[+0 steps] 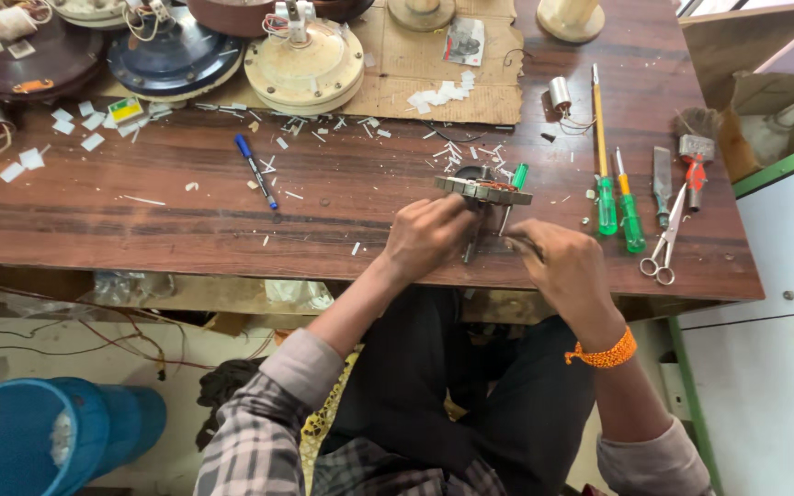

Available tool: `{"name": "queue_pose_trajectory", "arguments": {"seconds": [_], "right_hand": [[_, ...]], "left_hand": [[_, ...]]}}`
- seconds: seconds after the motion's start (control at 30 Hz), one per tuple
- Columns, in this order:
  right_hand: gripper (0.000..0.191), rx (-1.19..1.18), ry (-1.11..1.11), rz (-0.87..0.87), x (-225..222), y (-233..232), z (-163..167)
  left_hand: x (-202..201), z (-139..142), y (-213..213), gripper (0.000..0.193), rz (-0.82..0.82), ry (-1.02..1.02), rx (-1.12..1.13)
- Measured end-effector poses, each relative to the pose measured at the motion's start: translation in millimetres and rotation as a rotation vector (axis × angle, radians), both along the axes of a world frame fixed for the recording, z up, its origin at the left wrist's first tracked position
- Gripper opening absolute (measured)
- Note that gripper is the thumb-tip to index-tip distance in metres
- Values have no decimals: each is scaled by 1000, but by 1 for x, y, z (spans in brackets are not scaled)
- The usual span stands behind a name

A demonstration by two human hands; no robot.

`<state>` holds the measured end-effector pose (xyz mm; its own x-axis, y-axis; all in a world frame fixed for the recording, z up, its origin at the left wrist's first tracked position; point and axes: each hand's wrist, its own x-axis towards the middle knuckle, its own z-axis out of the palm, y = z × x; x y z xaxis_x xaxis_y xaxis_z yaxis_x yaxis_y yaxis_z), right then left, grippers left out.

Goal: The person assembles a small electric motor armature at a workbench. They hold the laminated rotor with a shaft, insert copper wire coils into the slots around it, press the windings into place by hand, and rotate the assembly to work around its circumference, using a small green-handled tool at times to seat the parts.

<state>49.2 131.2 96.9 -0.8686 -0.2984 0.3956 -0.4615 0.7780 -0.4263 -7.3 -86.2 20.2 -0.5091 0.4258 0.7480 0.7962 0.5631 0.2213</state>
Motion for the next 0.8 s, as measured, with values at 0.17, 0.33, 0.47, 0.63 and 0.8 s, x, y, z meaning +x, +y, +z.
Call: {"name": "queue_pose_trajectory", "arguments": {"seconds": [0.17, 0.33, 0.47, 0.63, 0.8], "right_hand": [[13, 51, 9, 40, -31, -23, 23], [16, -38, -99, 22, -68, -40, 30], [17, -112, -317, -24, -90, -34, 24], [19, 15, -229, -15, -121, -18, 3], [20, 65, -201, -81, -129, -2, -1]], "left_hand": [[16, -6, 21, 12, 21, -505, 607], [19, -10, 35, 9, -40, -705, 996], [18, -12, 37, 11, -126, -991, 1249], [9, -13, 43, 11, -32, -1012, 1268], [10, -3, 54, 11, 264, -769, 1041]]}}
